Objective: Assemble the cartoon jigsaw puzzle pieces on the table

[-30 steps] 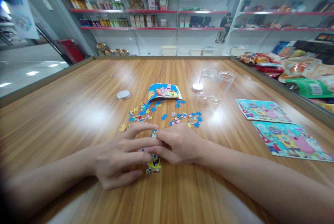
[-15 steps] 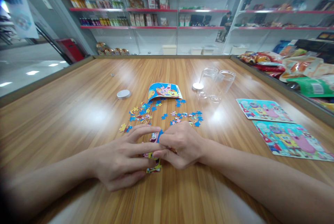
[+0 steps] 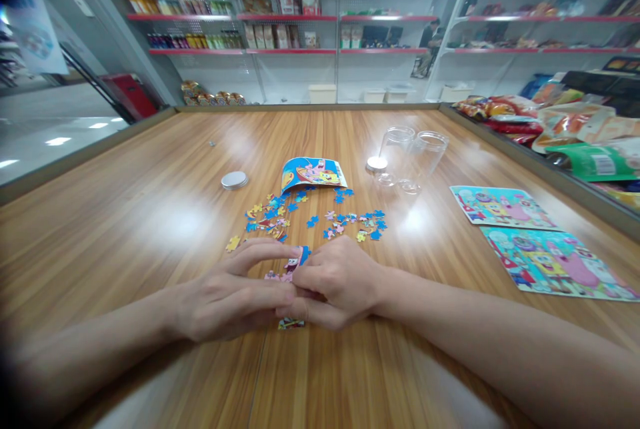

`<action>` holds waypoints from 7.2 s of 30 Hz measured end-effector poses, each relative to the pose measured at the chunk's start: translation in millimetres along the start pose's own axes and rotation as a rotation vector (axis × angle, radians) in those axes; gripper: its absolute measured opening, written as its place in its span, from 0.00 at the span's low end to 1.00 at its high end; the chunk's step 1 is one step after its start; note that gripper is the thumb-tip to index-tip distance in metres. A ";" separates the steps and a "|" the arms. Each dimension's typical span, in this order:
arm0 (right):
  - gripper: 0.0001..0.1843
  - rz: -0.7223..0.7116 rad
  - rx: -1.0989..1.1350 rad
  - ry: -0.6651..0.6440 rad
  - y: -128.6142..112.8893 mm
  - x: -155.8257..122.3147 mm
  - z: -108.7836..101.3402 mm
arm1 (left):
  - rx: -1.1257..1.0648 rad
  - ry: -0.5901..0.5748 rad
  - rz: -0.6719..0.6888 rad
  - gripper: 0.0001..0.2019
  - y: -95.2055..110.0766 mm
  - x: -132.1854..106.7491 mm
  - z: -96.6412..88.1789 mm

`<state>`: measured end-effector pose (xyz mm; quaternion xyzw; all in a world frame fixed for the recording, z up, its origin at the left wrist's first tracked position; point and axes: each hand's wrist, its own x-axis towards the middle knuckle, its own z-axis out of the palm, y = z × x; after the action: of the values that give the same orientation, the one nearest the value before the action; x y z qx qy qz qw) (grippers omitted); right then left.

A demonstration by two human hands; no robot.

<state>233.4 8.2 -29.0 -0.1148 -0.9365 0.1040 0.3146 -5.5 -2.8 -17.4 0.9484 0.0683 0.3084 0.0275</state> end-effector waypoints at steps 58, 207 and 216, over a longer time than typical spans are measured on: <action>0.13 0.407 -0.177 -0.025 7.1 -3.6 -6.2 | 0.338 -0.014 -0.700 0.15 -46.3 -22.9 4.7; 0.05 0.414 0.040 0.029 -1.9 6.2 0.4 | 0.030 0.244 -0.281 0.09 -11.6 2.6 6.1; 0.06 0.405 0.075 0.045 -4.4 6.6 -0.8 | -0.018 0.298 -0.395 0.03 -6.9 2.0 5.2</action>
<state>228.2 5.9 -23.4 -0.2913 -0.8824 0.1971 0.3124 -1.6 4.3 -21.1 0.8605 0.2528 0.4340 0.0851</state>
